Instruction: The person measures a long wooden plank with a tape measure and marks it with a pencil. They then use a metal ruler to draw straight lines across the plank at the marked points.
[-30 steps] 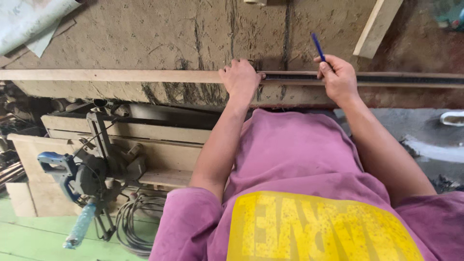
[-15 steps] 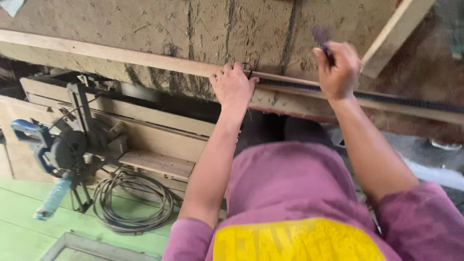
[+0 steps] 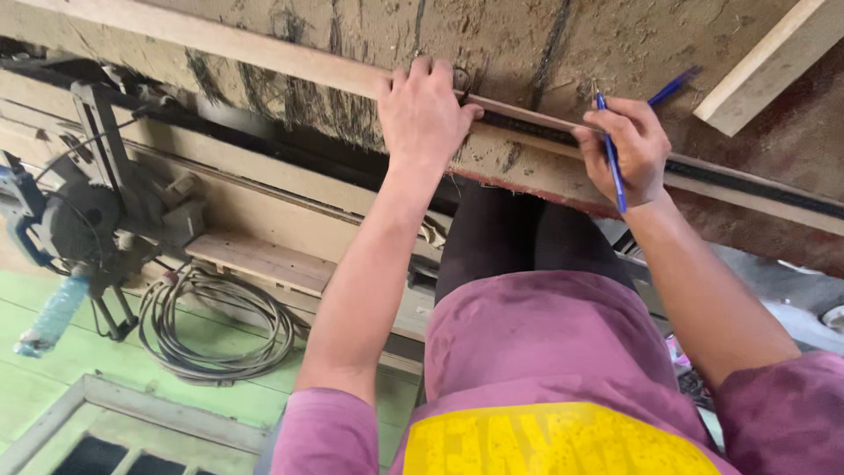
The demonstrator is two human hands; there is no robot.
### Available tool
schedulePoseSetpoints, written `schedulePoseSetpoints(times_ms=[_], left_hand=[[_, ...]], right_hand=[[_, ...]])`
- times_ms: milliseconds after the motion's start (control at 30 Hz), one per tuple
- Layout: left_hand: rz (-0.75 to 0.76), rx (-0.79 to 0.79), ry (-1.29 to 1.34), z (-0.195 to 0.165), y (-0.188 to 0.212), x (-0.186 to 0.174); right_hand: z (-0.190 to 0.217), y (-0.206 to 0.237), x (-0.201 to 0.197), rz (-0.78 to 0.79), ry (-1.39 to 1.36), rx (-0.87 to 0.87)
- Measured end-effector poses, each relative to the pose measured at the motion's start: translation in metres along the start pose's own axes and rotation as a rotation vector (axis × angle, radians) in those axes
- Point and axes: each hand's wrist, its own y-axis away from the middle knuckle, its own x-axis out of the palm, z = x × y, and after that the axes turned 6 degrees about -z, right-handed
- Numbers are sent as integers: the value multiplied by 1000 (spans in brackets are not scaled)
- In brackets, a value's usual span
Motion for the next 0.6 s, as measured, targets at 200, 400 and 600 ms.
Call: schedulePoseSetpoints(times_ms=[200,400,600], left_hand=[[25,-10,-21,0,-8,-1],[-13,-14,-35,-2,-7,3],[132,-84,-36,-6,-11,1]], right_hand=[[12,-10,12,47,-45,-65],[20,-4,35,180,-161,-3],[20,-3,33,130,-140,-9]])
